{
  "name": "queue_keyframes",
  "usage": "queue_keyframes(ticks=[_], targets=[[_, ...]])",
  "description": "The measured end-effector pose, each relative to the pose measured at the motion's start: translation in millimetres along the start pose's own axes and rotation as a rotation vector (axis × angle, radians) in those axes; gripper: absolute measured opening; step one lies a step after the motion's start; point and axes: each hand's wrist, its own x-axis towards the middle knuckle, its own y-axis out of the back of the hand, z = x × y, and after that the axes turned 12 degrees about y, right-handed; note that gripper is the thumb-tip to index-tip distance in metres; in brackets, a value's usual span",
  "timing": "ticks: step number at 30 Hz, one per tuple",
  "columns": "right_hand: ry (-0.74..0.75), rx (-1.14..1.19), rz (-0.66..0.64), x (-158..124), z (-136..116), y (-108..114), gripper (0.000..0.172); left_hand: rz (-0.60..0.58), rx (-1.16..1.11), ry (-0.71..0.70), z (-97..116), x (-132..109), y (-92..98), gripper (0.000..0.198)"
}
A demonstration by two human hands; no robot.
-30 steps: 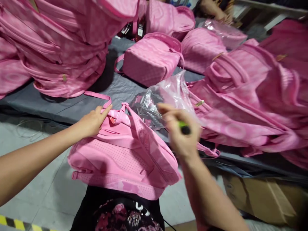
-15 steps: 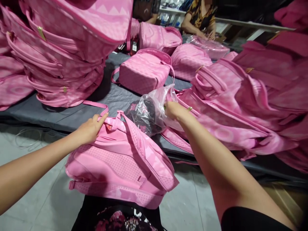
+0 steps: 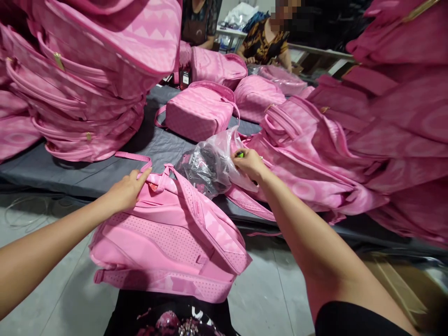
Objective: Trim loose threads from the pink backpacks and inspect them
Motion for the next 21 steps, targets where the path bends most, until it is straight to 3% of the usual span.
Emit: queue_keyframes(ticks=[5,9,14,16,18,20,21], targets=[[-0.016,0.1,-0.09,-6.4,9.5,-2.5,0.007,-0.015,-0.032,-0.002,0.1,-1.6,-0.1,0.093],[-0.069,0.154,0.031,-12.9,3.4,4.8,0.011,-0.024,-0.042,0.01,-0.9,-3.5,2.1,0.096],[-0.143,0.163,0.157,-27.8,0.2,39.4,0.004,-0.055,-0.154,-0.007,-8.3,-5.8,5.5,0.097],[-0.091,0.137,0.308,-41.1,-4.2,53.6,0.005,0.07,-0.247,0.013,-3.9,-11.9,11.3,0.092],[0.005,0.224,0.379,-60.3,-17.0,60.8,0.012,0.283,-0.421,0.012,9.9,-23.3,22.1,0.076],[0.125,0.356,0.333,-83.0,-37.9,57.8,0.016,0.398,-0.703,-0.042,32.2,-37.8,35.6,0.057],[0.189,0.408,0.284,-94.6,-49.9,52.9,0.018,0.382,-0.865,-0.085,45.0,-44.6,41.9,0.053]])
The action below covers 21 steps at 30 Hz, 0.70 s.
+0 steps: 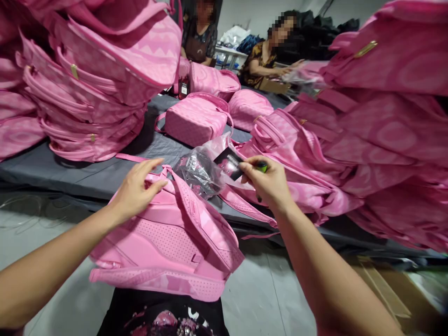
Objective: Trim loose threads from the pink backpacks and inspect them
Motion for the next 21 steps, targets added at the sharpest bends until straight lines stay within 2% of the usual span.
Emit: queue_keyframes(ticks=[3,5,7,9,12,15,18,21], targets=[[0.127,0.137,-0.168,-31.3,-27.6,-24.2,0.021,-0.129,-0.385,-0.003,31.1,-11.6,-15.9,0.04],[0.18,0.204,-0.265,-46.1,-36.0,-37.4,0.02,-0.144,-0.468,-0.036,35.1,-17.2,-24.8,0.02],[0.219,0.243,-0.319,-54.3,-37.4,-46.0,0.02,-0.084,-0.461,-0.075,27.9,-23.6,-28.4,0.017],[0.303,0.212,-0.315,-57.5,-35.8,-50.9,0.018,0.018,-0.39,-0.166,16.1,-30.8,-26.3,0.016],[0.58,0.088,-0.331,-59.8,-37.0,-56.2,0.012,0.167,-0.19,-0.396,1.7,-40.0,-18.3,0.016],[0.816,-0.053,-0.431,-64.3,-44.8,-63.5,0.015,0.255,-0.089,-0.536,-4.7,-44.2,-12.6,0.017],[0.931,-0.223,-0.411,-69.6,-51.3,-73.2,0.015,0.281,-0.096,-0.571,-8.6,-45.6,-13.0,0.016],[0.925,-0.285,-0.386,-70.7,-49.4,-82.6,0.015,0.275,-0.099,-0.537,-17.7,-47.8,-16.5,0.012]])
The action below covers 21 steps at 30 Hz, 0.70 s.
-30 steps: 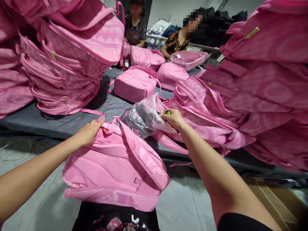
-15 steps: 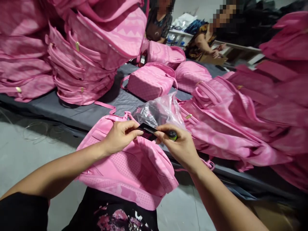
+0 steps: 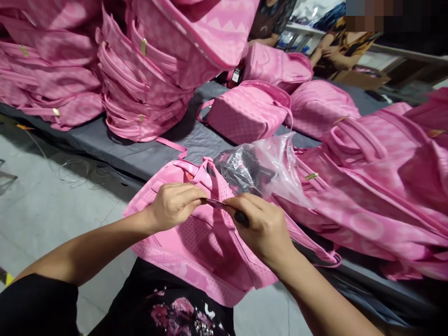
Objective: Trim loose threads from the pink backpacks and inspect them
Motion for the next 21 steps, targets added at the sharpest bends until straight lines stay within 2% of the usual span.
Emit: queue_keyframes(ticks=[2,4,6,8,11,15,18,21], targets=[[-0.049,0.032,-0.026,-0.1,5.7,-6.1,0.014,-0.013,0.007,0.046,-8.7,-8.2,1.5,0.01],[-0.113,0.057,-0.029,0.7,14.4,-12.1,0.013,-0.009,0.068,0.109,-21.6,-19.1,5.8,0.026],[-0.178,0.063,-0.023,4.1,22.2,-19.4,0.014,-0.02,0.238,0.214,-37.8,-32.5,11.5,0.042],[-0.233,0.057,-0.068,11.4,25.3,-29.4,0.015,-0.085,0.399,0.306,-54.8,-46.9,15.5,0.039],[-0.295,0.0,-0.28,28.4,19.8,-49.0,0.02,-0.14,0.423,0.33,-75.7,-65.6,14.3,0.019],[-0.239,-0.027,-0.701,51.9,12.2,-76.4,0.027,0.014,0.356,0.191,-89.2,-79.6,7.1,0.017],[-0.168,0.036,-0.877,63.7,18.3,-96.0,0.025,0.033,0.312,0.17,-93.7,-86.7,7.2,0.033],[-0.128,0.067,-0.932,70.5,26.1,-113.7,0.025,0.037,0.339,0.411,-99.4,-94.7,10.1,0.075]])
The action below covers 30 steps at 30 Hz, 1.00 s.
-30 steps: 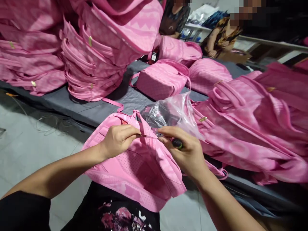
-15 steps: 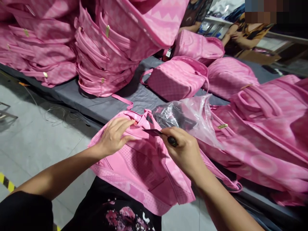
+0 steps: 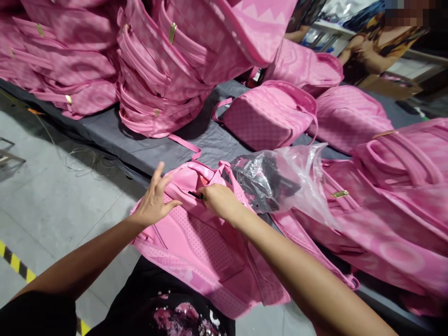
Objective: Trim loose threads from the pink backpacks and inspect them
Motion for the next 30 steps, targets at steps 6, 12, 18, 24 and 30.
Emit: queue_keyframes(ticks=[6,12,18,24,30], targets=[[0.057,-0.07,-0.102,8.4,-9.8,1.9,0.027,-0.14,0.106,0.317,-15.4,-2.5,-3.1,0.085],[0.025,0.009,0.089,15.4,-27.9,12.6,0.026,-0.158,0.04,0.268,-22.7,-0.9,3.1,0.077],[0.119,0.254,0.272,53.3,-21.9,2.4,0.02,-0.159,0.008,0.268,-25.6,-0.2,5.9,0.068],[-0.089,0.418,0.302,58.1,-17.4,10.6,0.026,-0.159,0.045,0.243,-20.4,3.6,4.3,0.067],[-0.126,0.573,0.326,59.0,-9.7,6.4,0.017,-0.179,0.026,0.255,-17.5,5.5,4.2,0.071]])
